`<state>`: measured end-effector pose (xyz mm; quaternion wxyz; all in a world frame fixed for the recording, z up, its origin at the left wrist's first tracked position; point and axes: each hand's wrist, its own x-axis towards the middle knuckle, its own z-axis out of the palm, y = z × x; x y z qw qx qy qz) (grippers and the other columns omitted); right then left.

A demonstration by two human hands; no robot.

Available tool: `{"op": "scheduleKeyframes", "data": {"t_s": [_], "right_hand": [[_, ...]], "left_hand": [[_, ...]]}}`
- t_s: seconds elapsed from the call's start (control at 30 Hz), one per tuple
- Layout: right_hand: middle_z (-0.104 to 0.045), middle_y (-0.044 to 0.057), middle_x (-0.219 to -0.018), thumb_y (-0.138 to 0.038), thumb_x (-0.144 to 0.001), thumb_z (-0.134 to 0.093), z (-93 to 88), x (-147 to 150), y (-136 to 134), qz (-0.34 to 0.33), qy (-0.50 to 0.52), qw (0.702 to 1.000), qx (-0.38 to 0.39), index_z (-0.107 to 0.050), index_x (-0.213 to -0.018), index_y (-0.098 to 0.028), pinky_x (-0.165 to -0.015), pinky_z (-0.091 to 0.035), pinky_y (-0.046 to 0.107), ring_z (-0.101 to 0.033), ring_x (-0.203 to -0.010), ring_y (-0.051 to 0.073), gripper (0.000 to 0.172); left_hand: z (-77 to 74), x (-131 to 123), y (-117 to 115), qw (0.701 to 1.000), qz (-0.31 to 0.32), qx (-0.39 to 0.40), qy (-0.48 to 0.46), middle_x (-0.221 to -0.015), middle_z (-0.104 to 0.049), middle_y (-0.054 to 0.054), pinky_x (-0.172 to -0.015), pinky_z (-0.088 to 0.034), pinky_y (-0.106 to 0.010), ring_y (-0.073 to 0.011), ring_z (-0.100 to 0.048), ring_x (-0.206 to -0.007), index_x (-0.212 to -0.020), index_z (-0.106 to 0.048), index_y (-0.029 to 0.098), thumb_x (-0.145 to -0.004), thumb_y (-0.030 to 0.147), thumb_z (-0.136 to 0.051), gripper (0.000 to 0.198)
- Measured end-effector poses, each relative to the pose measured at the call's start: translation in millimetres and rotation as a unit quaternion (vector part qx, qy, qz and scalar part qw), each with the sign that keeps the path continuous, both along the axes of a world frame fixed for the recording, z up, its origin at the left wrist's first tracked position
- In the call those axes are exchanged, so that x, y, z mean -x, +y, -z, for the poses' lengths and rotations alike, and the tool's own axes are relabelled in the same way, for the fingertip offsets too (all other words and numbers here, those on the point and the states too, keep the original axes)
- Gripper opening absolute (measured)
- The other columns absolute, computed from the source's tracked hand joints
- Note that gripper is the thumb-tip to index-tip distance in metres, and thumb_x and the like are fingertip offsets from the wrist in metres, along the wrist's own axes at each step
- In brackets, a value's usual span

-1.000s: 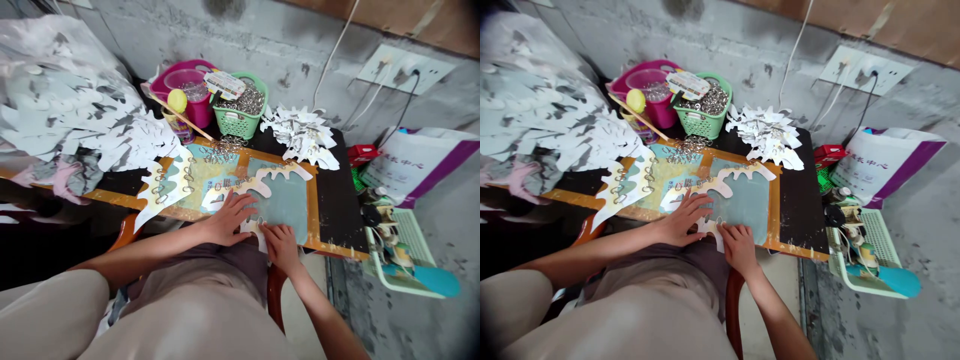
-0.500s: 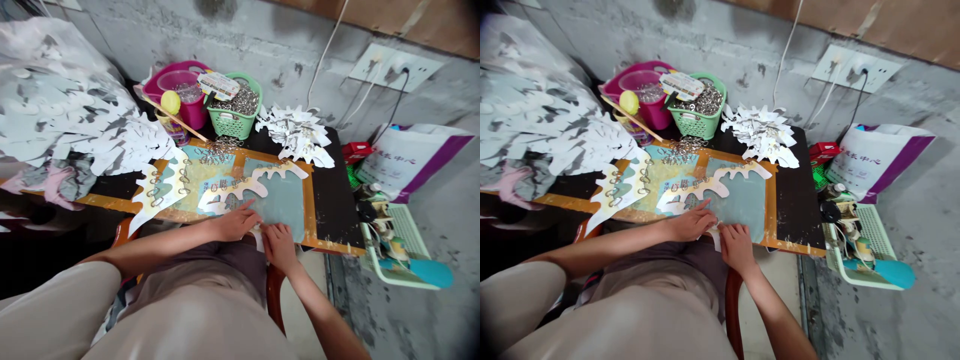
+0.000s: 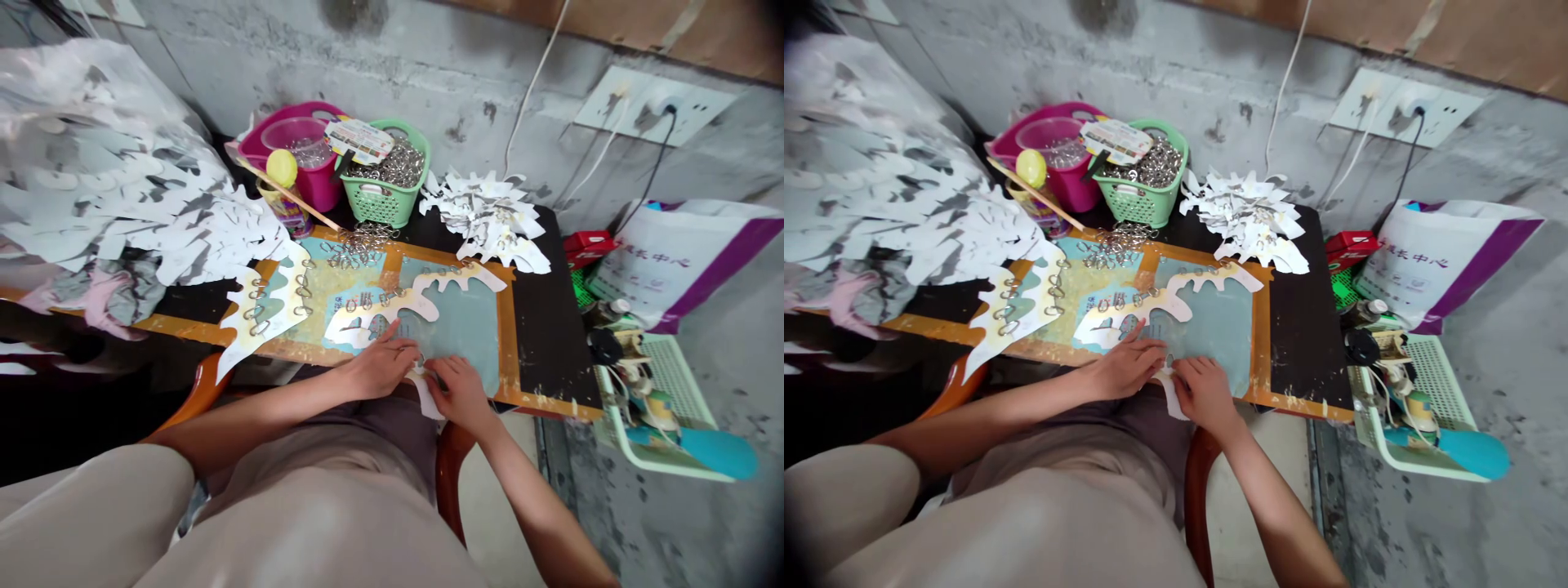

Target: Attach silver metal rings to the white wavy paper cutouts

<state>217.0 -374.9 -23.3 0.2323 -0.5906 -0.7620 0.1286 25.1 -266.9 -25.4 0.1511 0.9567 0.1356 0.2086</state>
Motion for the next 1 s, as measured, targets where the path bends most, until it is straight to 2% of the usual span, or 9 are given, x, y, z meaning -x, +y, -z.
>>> {"op": "scheduleKeyframes", "data": {"t_s": [0.17, 0.37, 0.47, 0.57, 0.63, 0.7, 0.73, 0.87, 1.0], "right_hand": [[-0.061, 0.005, -0.081, -0.02, -0.099, -0.049, -2.6, -5.0, 11.3, -0.052, -0.088, 0.995, -0.012, -0.064, -0.091, -0.019, -0.072, -0.033, 0.033, -0.054, -0.08, 0.022, 0.016], [-0.058, 0.007, -0.083, -0.013, -0.101, -0.041, -4.6, -6.4, 12.9, -0.096, -0.173, 0.98, -0.026, -0.063, -0.096, -0.016, -0.074, -0.033, 0.035, -0.052, -0.077, 0.022, 0.023], [-0.06, 0.008, -0.088, -0.012, -0.099, -0.044, -9.0, -13.3, 8.0, -0.119, -0.172, 0.978, -0.015, -0.064, -0.105, -0.018, -0.079, -0.036, 0.036, -0.053, -0.083, 0.023, 0.022], [-0.059, 0.011, -0.107, -0.021, -0.1, -0.047, -11.6, -21.8, 0.1, -0.09, -0.074, 0.993, -0.01, -0.066, -0.109, -0.02, -0.085, -0.04, 0.037, -0.055, -0.095, 0.024, 0.02], [-0.054, 0.013, -0.119, -0.029, -0.1, -0.047, -10.4, -22.9, -3.7, 0.017, 0.038, 0.999, -0.029, -0.066, -0.103, -0.019, -0.082, -0.045, 0.035, -0.057, -0.094, 0.022, 0.021], [-0.054, 0.014, -0.116, -0.034, -0.099, -0.05, -7.3, -17.1, -4.2, 0.121, 0.112, 0.986, -0.034, -0.065, -0.098, -0.017, -0.075, -0.048, 0.033, -0.058, -0.084, 0.02, 0.022], [-0.056, 0.013, -0.11, -0.035, -0.097, -0.052, -5.7, -11.8, -3.1, 0.143, 0.121, 0.982, -0.027, -0.064, -0.097, -0.017, -0.073, -0.049, 0.032, -0.057, -0.081, 0.02, 0.021], [-0.06, 0.008, -0.088, -0.03, -0.093, -0.056, -1.8, 11.5, 5.9, 0.107, 0.096, 0.989, 0.017, -0.061, -0.088, -0.018, -0.075, -0.046, 0.033, -0.057, -0.084, 0.022, 0.014], [-0.055, 0.0, -0.068, -0.037, -0.092, -0.057, -7.6, 18.3, 11.1, 0.13, 0.245, 0.956, 0.097, -0.059, -0.079, -0.019, -0.057, -0.039, 0.026, -0.05, -0.062, 0.016, 0.022]], "left_hand": [[-5.5, -1.7, 5.8, 0.999, 0.008, 0.051, 0.009, -0.097, -0.071, -0.006, -0.122, -0.013, -0.054, -0.0212, -0.063, -0.107, -0.105, -0.058, 0.018, -0.087, 0.011, -0.049, 0.022], [-4.7, 2.0, 5.6, 0.998, 0.057, -0.02, 0.03, -0.078, -0.07, -0.003, -0.121, -0.014, -0.056, -0.0237, -0.061, -0.112, -0.088, -0.066, 0.02, -0.082, 0.006, -0.052, 0.022], [-8.2, 6.8, 2.6, 0.995, 0.076, -0.048, 0.039, -0.085, -0.07, -0.005, -0.119, -0.015, -0.059, -0.0258, -0.058, -0.117, -0.089, -0.067, 0.02, -0.08, 0.006, -0.054, 0.02], [-9.8, 13.4, -1.8, 0.994, 0.091, -0.044, 0.049, -0.099, -0.07, -0.008, -0.119, -0.013, -0.061, -0.0291, -0.053, -0.125, -0.101, -0.066, 0.018, -0.08, 0.013, -0.056, 0.023], [-7.0, 17.5, -6.2, 0.995, 0.082, -0.043, 0.049, -0.105, -0.07, -0.011, -0.119, -0.009, -0.062, -0.0298, -0.051, -0.128, -0.109, -0.064, 0.016, -0.083, 0.016, -0.055, 0.028], [-1.4, 20.5, -11.5, 0.996, 0.06, -0.045, 0.039, -0.111, -0.069, -0.012, -0.119, -0.006, -0.063, -0.0299, -0.05, -0.128, -0.116, -0.063, 0.015, -0.086, 0.017, -0.054, 0.031], [1.5, 21.6, -14.3, 0.997, 0.049, -0.046, 0.035, -0.114, -0.068, -0.013, -0.118, -0.006, -0.064, -0.0303, -0.05, -0.128, -0.118, -0.062, 0.015, -0.087, 0.018, -0.054, 0.033], [5.5, 25.8, -21.8, 0.999, 0.015, -0.022, 0.024, -0.124, -0.064, -0.014, -0.117, -0.009, -0.065, -0.0318, -0.047, -0.13, -0.124, -0.06, 0.018, -0.088, 0.02, -0.054, 0.037], [-12.1, 31.9, -18.1, 0.992, -0.022, 0.11, -0.049, -0.117, -0.062, -0.011, -0.113, -0.03, -0.054, -0.0271, -0.05, -0.123, -0.118, -0.059, 0.021, -0.089, 0.019, -0.051, 0.03]]}}
